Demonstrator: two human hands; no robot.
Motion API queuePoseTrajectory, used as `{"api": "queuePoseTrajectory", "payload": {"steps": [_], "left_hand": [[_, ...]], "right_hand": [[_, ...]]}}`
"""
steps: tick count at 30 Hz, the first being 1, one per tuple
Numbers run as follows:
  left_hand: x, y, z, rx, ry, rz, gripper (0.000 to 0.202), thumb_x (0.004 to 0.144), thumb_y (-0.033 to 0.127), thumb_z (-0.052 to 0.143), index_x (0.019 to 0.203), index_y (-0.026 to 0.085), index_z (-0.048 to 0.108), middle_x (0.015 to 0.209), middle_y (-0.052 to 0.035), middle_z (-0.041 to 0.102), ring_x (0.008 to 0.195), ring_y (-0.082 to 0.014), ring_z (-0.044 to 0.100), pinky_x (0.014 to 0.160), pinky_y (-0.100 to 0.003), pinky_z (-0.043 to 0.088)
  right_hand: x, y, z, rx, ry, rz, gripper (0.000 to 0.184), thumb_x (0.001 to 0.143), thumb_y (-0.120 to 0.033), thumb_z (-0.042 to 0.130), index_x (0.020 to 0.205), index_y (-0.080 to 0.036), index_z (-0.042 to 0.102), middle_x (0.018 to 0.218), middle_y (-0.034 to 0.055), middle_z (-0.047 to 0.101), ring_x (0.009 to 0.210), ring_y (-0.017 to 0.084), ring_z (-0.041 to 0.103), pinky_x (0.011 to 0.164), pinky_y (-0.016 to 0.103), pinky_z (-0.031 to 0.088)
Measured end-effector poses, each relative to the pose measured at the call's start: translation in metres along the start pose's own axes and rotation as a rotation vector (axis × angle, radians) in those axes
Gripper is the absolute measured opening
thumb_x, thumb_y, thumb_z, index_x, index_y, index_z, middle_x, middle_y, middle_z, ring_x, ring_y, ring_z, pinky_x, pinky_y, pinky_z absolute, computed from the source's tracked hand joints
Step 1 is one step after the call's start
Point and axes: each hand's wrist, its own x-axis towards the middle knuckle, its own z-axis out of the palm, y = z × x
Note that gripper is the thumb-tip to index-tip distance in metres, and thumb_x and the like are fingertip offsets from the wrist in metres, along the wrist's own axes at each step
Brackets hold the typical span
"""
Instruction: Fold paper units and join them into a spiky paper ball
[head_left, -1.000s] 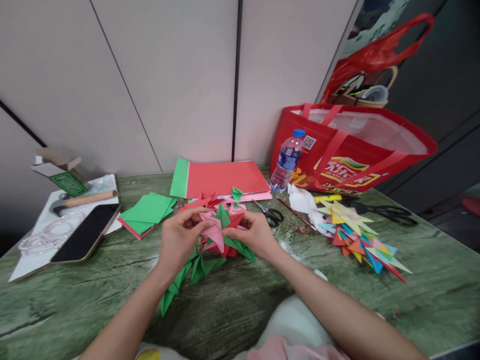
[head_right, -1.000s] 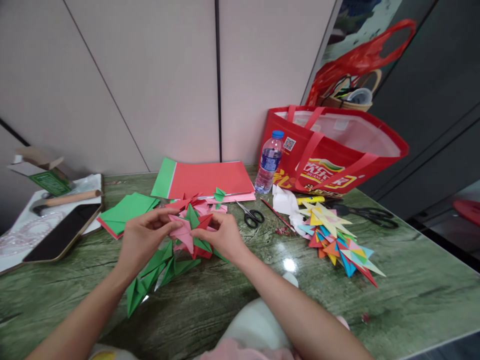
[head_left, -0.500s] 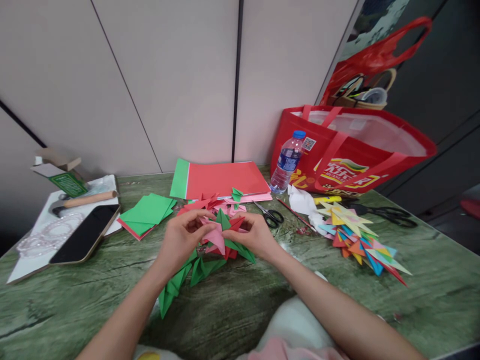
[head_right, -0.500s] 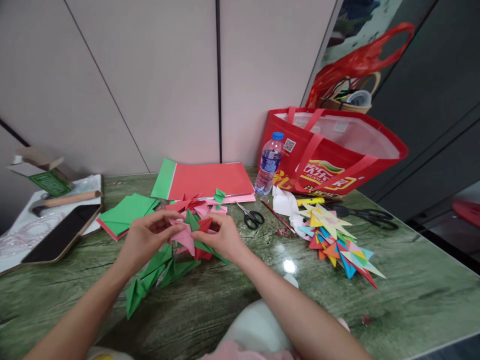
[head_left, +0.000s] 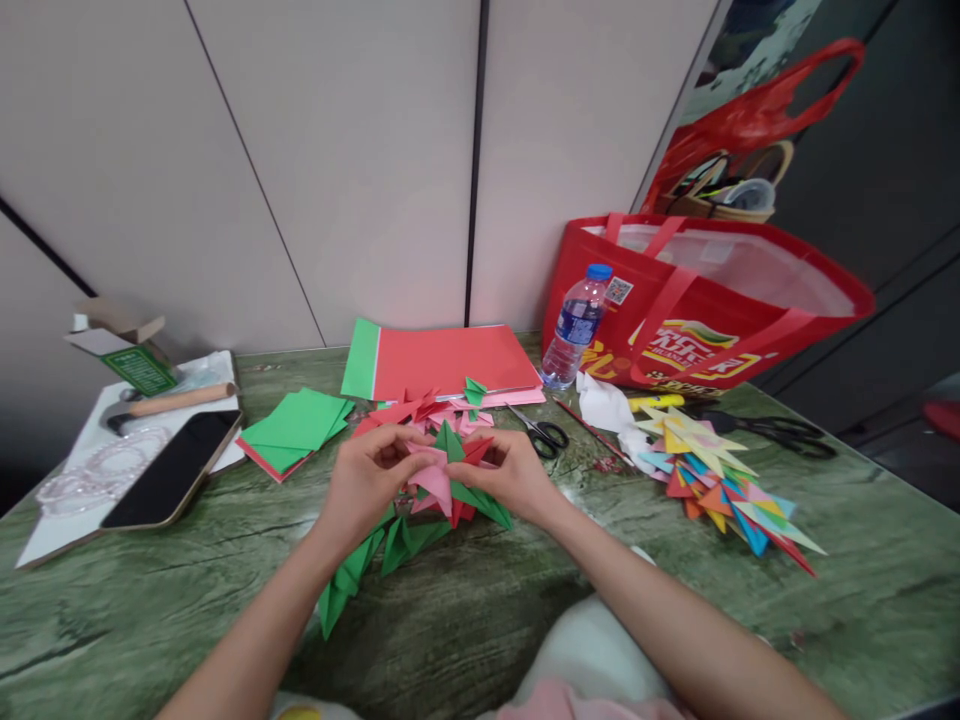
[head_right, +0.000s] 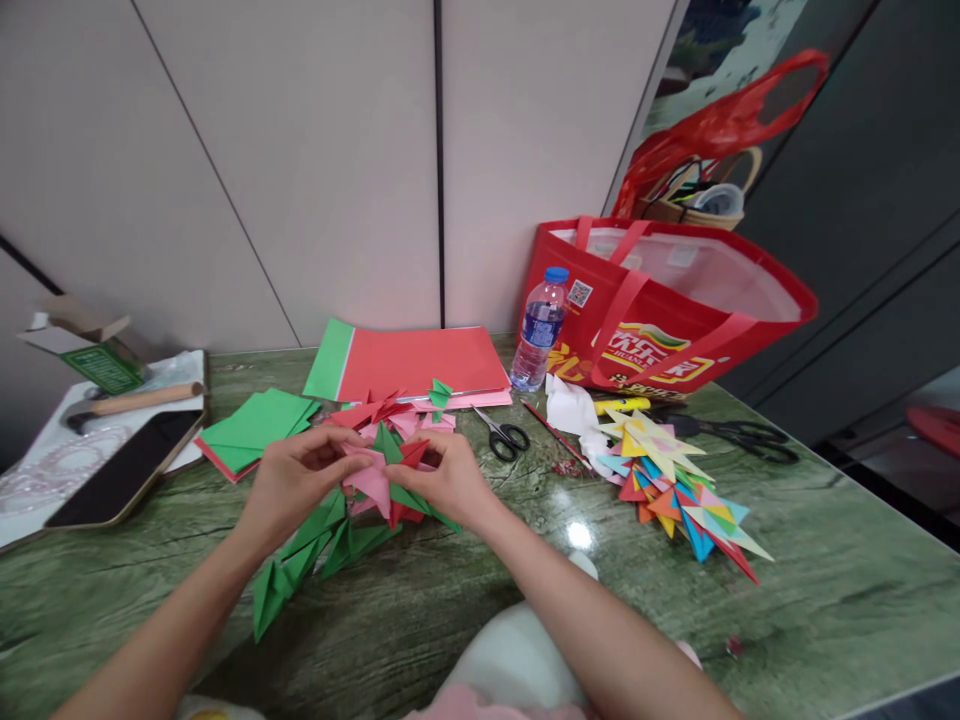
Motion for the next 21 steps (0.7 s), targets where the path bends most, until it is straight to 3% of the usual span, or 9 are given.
{"api": "queuePoseTrajectory", "payload": {"steps": [3,15,21], "left_hand": [[0.0000,-0.0003,-0.0008,-0.005,-0.024,-0.007,0.022,0.060,0.027,0.072,0.076,0.013,0.066,0.072,-0.0041,0.066,0.058,-0.0129,0.057,0.051,-0.022,0.045],[-0.0014,-0.0005,0.0021,-0.001,-0.019,-0.038,0.019,0.060,0.028,0.072,0.066,0.014,0.060,0.066,-0.0008,0.064,0.054,-0.0105,0.055,0.049,-0.020,0.045],[-0.0004,0.0065,-0.0051,0.010,-0.080,-0.003,0.022,0.064,0.027,0.068,0.082,0.014,0.068,0.067,-0.0021,0.067,0.055,-0.0115,0.056,0.051,-0.021,0.046]], "right_hand": [[-0.0002,0.0006,-0.0001,-0.013,0.003,-0.010,0.021,0.063,-0.029,0.070,0.059,-0.016,0.054,0.057,-0.0035,0.049,0.055,0.009,0.044,0.050,0.021,0.039],[-0.0017,0.0005,0.0008,-0.041,0.003,0.028,0.017,0.063,-0.028,0.068,0.062,-0.016,0.056,0.060,-0.0028,0.052,0.057,0.011,0.048,0.052,0.022,0.042],[-0.0006,-0.0005,-0.0008,-0.012,0.037,0.038,0.016,0.063,-0.027,0.067,0.060,-0.016,0.056,0.061,-0.0016,0.054,0.060,0.012,0.051,0.058,0.024,0.046]]}}
